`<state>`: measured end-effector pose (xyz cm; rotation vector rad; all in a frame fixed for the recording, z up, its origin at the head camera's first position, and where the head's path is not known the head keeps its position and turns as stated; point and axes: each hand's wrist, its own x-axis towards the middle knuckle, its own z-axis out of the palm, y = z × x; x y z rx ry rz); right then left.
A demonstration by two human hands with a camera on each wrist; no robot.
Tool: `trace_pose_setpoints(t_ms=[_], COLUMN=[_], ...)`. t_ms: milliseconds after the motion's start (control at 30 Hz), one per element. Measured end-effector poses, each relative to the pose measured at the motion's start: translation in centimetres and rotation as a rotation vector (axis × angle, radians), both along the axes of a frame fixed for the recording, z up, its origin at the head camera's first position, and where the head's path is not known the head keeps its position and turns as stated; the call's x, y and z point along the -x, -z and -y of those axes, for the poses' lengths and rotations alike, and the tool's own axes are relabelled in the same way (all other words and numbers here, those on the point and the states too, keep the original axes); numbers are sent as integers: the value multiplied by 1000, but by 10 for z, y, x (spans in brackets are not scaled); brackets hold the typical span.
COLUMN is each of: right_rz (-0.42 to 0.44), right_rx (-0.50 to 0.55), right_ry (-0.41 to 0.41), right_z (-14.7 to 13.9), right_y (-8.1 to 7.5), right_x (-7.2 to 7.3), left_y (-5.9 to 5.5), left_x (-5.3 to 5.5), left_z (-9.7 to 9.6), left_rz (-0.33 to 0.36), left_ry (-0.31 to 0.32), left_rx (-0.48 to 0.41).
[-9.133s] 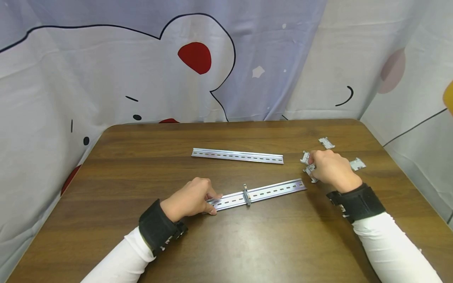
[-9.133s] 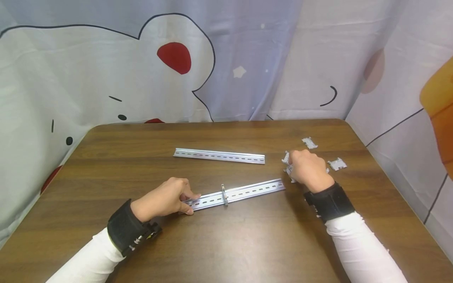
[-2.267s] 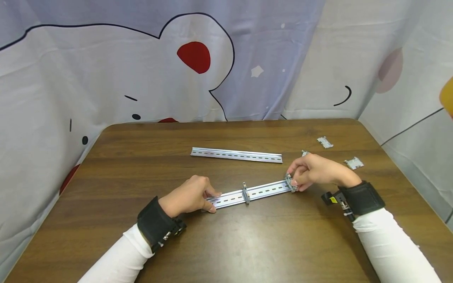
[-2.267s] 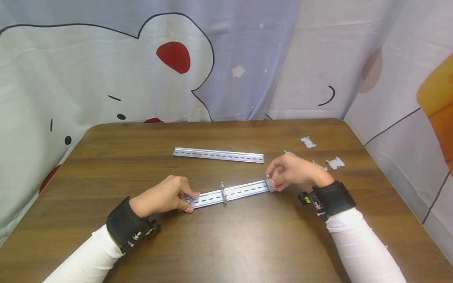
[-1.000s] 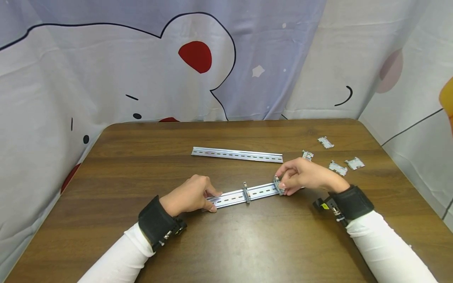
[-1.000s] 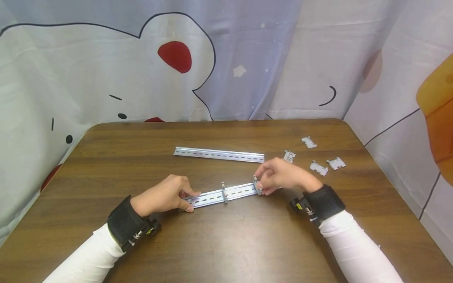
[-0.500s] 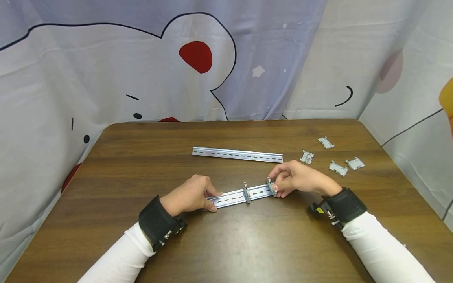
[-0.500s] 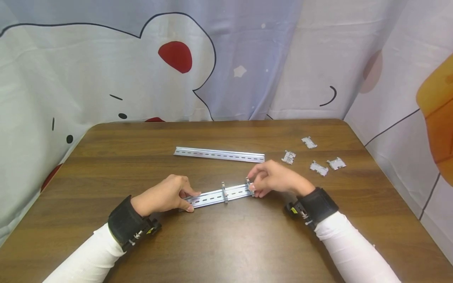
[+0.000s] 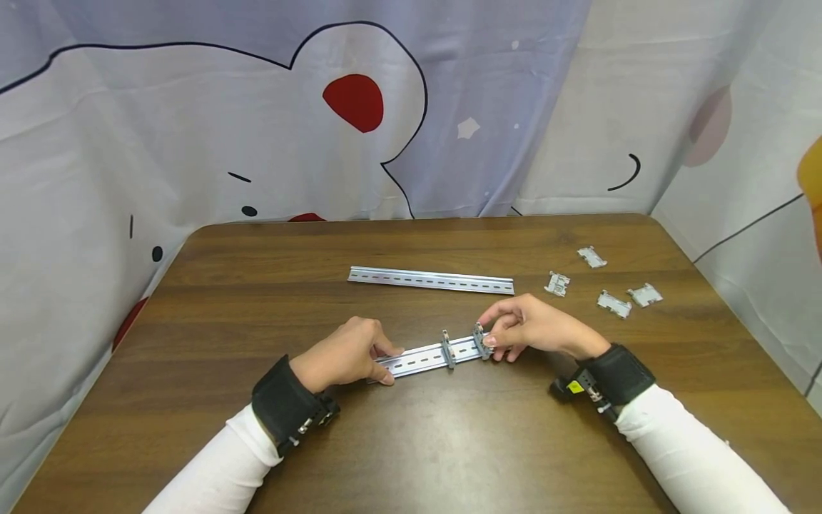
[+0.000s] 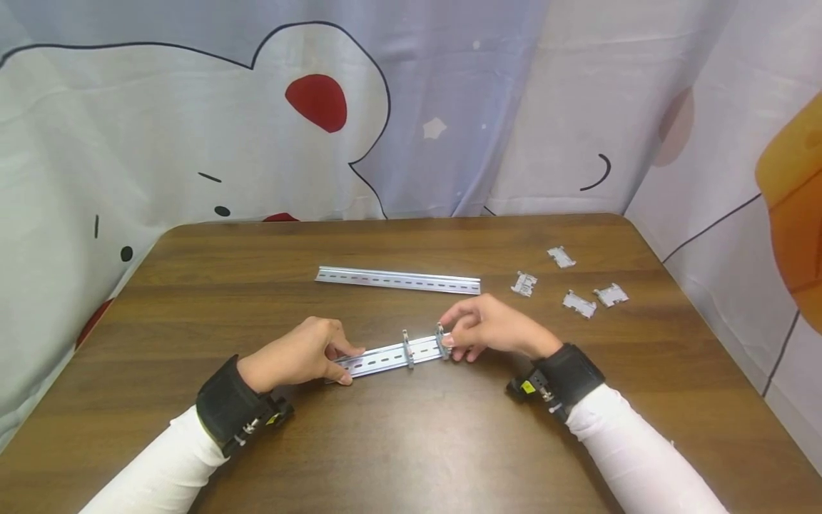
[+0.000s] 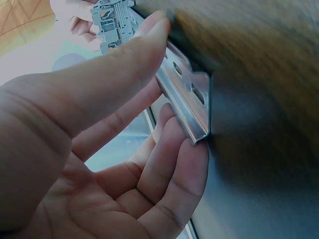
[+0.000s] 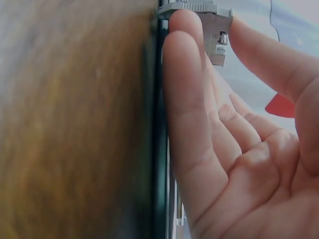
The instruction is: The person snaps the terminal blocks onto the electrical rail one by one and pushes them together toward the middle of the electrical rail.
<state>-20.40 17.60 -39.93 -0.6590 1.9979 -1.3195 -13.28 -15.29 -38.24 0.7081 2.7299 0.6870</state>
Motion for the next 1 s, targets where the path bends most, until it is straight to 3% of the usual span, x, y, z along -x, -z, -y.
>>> trace_pose_setpoints(t_ms=[600, 867, 1000], right_rz=[-134, 6, 20], right_rx=[-61, 35, 69], right_ry=[33, 76, 76], right_z=[14, 26, 31], right_y=[1, 6, 9], right_x=[-11, -18, -20], left_y=[2, 1, 2], left_x=[2, 2, 2], left_z=[0, 1, 1], left_rz=[-3, -2, -2], left_ry=[10, 7, 9], left_rx=[-8, -5, -3])
